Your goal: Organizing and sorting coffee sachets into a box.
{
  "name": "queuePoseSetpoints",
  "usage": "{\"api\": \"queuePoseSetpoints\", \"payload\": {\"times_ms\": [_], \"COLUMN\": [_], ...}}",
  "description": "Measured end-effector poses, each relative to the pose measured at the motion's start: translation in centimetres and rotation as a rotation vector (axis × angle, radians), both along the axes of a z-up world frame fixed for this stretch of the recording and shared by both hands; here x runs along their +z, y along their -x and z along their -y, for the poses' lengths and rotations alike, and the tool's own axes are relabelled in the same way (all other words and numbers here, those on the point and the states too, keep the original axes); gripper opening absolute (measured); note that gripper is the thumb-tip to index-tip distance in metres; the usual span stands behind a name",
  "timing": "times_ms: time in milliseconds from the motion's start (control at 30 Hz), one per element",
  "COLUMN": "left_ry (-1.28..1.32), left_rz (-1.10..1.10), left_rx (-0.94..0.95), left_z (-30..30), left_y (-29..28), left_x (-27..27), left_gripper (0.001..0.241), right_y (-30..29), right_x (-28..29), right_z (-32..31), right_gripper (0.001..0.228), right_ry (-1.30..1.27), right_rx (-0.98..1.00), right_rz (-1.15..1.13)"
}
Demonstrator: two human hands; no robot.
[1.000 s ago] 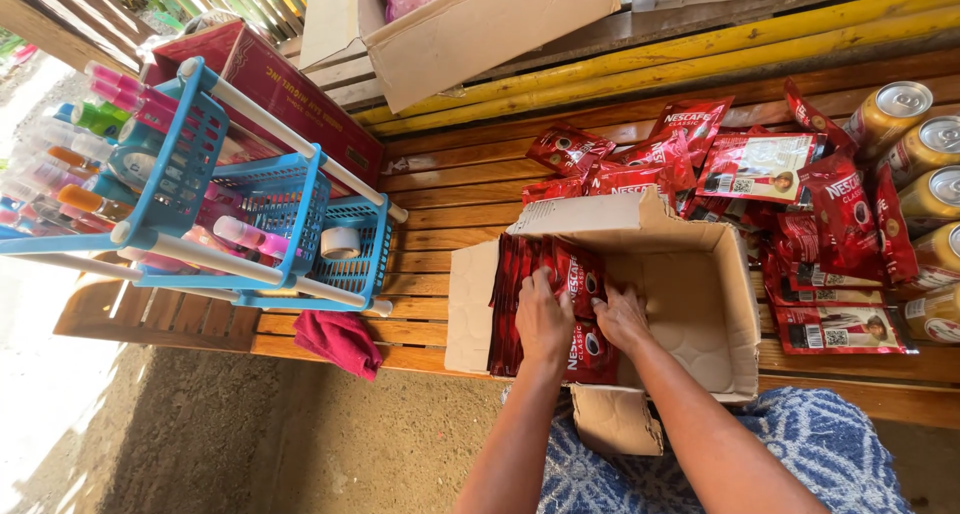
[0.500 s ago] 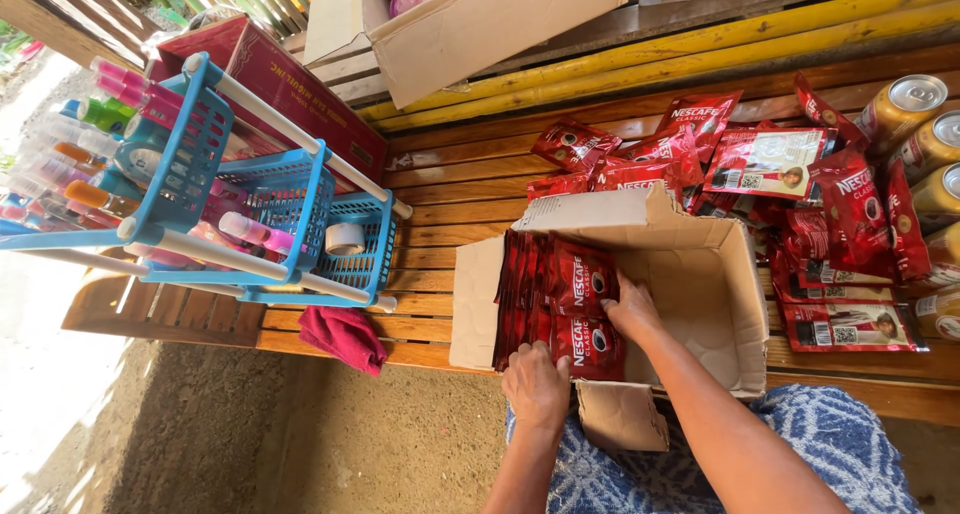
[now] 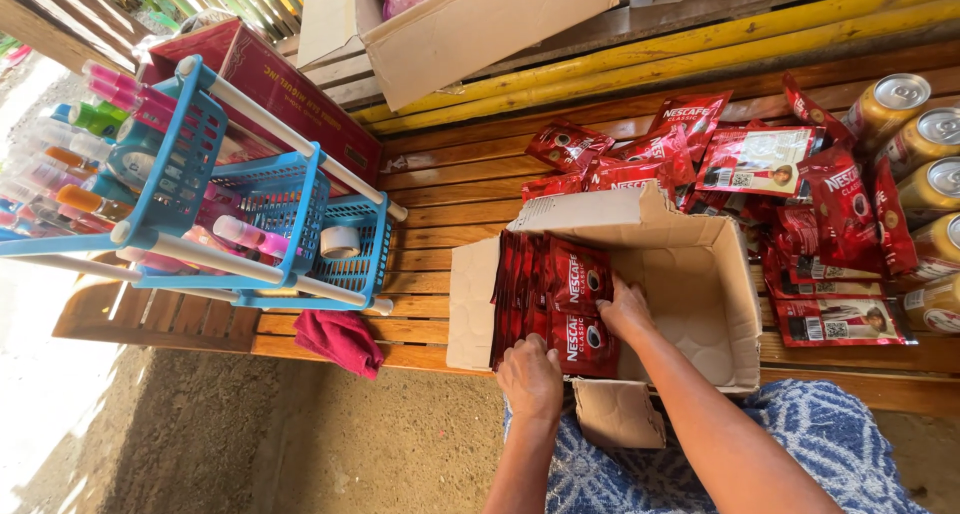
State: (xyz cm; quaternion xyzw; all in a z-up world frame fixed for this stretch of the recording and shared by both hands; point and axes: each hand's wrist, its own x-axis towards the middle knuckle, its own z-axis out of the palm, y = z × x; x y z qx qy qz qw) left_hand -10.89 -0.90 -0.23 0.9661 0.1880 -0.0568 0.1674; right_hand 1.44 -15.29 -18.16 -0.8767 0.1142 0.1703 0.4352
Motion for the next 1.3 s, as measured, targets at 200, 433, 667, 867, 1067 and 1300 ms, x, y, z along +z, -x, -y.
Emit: {"api": "queuePoseSetpoints", "payload": {"times_ms": [200, 433, 667, 867, 1067, 1300], "left_ry": [-0.038, -0.05, -0.093, -0.147, -0.155, -0.14], "left_rz": [0.088, 0.137, 0.158, 0.175, 0.053, 0.115], "left_rx": [-0.012, -0.053, -0.059, -0.102, -0.124, -0.128], "left_z": [0.3, 0.0, 0.5, 1.5, 1.5, 1.6], "left_y": [0.5, 1.2, 0.3, -4.3, -8.2, -11.2], "left_x": [2.3, 1.4, 1.4, 2.7, 0.3, -0.5], "left_gripper": [0.02, 0.024, 0.029, 0.032, 0.025, 0.014], "right_y": [0.1, 1.1, 4.3, 2.5, 2.3, 3.5], "right_x": [1.3, -0.5, 5.5, -6.7, -6.4, 0.2], "right_z": [0.1, 2.1, 6.6, 5.2, 3.3, 3.1], "right_gripper": [0.086, 0.078, 0.049, 0.048, 0.071, 0.074], "right_ry": [-0.012, -0.038, -0.124, -0.283, -0.261, -0.032], "right_rx": [-0.021, -0.012, -0.007, -0.008, 0.103, 0.179], "right_rz": [-0.069, 0.029, 0.161, 0.049, -0.091, -0.147]}}
